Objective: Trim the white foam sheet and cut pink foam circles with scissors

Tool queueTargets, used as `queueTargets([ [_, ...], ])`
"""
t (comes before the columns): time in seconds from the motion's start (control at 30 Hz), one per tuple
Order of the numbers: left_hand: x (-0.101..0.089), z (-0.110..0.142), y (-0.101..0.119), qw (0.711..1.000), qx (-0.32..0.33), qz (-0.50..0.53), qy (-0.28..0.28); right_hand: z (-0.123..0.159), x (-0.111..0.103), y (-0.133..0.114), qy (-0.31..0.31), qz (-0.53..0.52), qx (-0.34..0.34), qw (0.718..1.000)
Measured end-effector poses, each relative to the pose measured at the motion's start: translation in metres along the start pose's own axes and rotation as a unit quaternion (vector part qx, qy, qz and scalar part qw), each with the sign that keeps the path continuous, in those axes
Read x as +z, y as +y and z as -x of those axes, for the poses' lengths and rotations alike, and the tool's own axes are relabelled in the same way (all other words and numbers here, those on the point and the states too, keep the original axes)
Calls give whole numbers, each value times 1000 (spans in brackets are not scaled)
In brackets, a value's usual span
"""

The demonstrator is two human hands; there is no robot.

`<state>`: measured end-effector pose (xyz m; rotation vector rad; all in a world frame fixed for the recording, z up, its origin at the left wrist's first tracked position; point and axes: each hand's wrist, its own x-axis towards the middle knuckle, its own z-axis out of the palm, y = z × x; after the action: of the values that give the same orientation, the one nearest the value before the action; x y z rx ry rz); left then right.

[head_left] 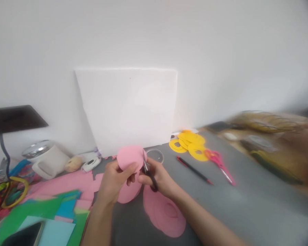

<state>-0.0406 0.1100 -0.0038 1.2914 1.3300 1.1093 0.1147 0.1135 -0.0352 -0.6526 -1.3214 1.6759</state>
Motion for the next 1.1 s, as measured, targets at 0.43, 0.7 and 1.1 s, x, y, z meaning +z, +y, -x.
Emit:
queueTargets([
  [0.43,-5,4,5,999,4,-25,-20,0,2,2,-6,-5,-10,1000],
  [0.7,-3,4,6,1000,2,-15,-14,0,2,-2,-13,-6,-12,1000],
  [1.1,-4,3,6,1000,6,4,-2,0,1,-3,4,11,2,1000],
])
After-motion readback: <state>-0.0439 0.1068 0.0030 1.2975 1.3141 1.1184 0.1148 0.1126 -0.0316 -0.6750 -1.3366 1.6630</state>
